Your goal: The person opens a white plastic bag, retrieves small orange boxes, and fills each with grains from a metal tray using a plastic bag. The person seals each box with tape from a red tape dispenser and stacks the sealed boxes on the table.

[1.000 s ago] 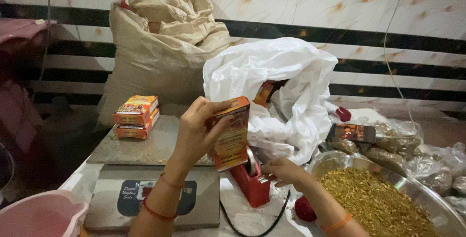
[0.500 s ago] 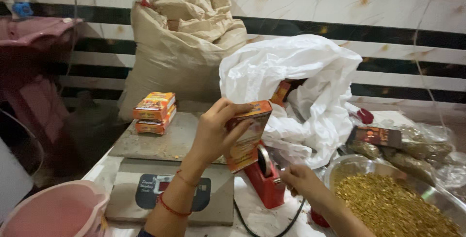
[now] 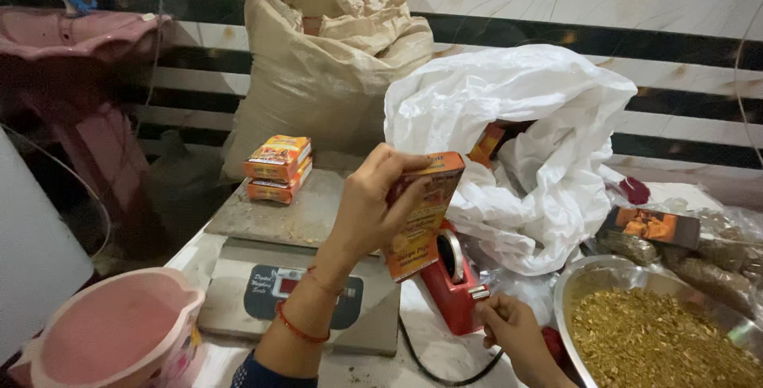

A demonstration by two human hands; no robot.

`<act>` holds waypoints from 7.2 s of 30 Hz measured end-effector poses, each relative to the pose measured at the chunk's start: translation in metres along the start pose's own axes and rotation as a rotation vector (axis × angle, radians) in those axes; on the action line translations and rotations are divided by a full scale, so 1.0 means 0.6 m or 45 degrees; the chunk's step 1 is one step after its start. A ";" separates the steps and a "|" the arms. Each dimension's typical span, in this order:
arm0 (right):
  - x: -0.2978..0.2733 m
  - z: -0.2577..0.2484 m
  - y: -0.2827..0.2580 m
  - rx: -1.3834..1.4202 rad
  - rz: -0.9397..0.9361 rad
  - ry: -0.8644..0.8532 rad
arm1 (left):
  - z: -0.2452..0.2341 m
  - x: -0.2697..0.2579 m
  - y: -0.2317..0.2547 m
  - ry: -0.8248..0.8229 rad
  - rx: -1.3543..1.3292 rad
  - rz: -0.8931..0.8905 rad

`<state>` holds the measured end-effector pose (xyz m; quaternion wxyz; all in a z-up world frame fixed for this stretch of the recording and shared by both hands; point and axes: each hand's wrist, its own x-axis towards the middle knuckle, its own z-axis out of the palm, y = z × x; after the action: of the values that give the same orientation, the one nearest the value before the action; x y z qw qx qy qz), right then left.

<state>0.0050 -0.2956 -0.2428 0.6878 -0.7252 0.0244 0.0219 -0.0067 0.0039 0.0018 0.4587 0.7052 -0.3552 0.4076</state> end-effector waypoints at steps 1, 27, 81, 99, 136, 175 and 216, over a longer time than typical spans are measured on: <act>-0.001 0.000 0.000 -0.003 0.005 0.009 | 0.002 0.000 0.000 0.005 -0.034 -0.036; -0.055 -0.068 -0.115 0.316 0.217 -0.370 | 0.063 -0.010 -0.030 -0.252 -0.127 -0.209; -0.102 0.057 -0.330 0.761 -0.353 -0.169 | 0.112 -0.044 0.007 -0.490 -0.103 0.009; -0.096 0.045 -0.329 -1.314 -1.869 0.147 | 0.145 -0.047 -0.126 -0.268 -1.351 -1.061; -0.075 -0.041 -0.328 -0.685 -0.476 0.206 | 0.181 -0.083 0.055 -0.369 0.373 0.139; -0.002 -0.815 -0.123 -0.952 -1.134 1.372 | 0.274 -0.145 0.059 -0.980 -0.137 -0.239; 0.008 -0.017 -0.359 0.965 -0.826 -0.133 | 0.273 -0.114 -0.064 0.255 -2.110 -1.134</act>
<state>0.0238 -0.2944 -0.0277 0.8745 -0.3925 -0.2307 -0.1672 0.0392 -0.1281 -0.1139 0.9555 0.1870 -0.1888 -0.1284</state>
